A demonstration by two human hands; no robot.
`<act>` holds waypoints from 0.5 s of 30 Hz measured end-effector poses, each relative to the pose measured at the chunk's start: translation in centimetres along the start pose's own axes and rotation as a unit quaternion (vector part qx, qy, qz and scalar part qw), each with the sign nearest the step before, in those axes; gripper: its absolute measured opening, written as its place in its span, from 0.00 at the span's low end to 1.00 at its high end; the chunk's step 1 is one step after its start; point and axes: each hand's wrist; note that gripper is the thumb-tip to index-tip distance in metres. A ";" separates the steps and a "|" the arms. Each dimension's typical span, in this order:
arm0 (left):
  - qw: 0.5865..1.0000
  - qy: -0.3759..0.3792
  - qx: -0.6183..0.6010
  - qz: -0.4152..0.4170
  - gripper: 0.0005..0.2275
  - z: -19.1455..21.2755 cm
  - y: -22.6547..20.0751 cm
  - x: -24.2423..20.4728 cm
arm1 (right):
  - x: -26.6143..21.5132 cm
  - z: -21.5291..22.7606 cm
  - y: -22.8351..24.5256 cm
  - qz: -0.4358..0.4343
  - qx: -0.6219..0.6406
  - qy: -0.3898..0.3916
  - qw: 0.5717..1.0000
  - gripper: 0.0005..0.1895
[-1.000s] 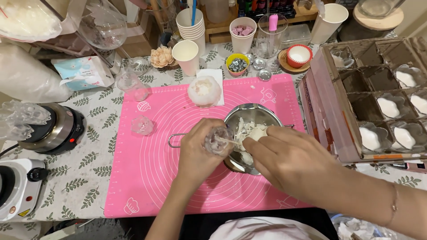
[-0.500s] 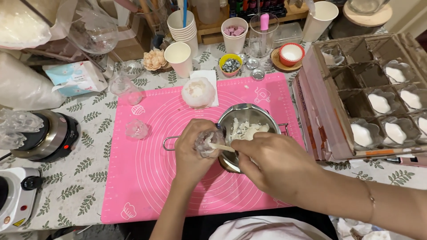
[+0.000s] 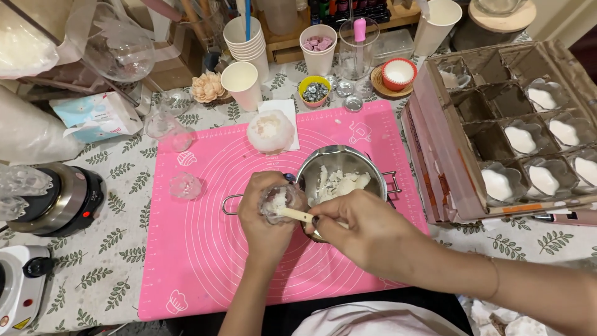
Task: Portioning and preparing white wax components for candle making by scooping them into containers.
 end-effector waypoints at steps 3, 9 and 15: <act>0.998 -0.011 -0.050 0.023 0.17 -0.1 0.6 -0.7 | -0.1 -1.0 0.1 -0.092 0.039 0.005 0.995 0.13; 0.990 -0.124 -0.057 -0.022 0.16 -1.3 0.8 -1.0 | -0.9 -3.9 -1.0 -0.114 0.247 0.013 0.962 0.13; 0.980 -0.181 0.059 -0.054 0.13 -1.9 -0.5 -0.2 | -1.5 -5.4 -0.4 -0.097 0.369 0.031 0.924 0.13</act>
Point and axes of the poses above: each hand's wrist, its own x-axis towards the middle knuckle, its own z-axis out of the back of the hand, y = z × x, and after that the axes turned 9 degrees about -y, right-handed
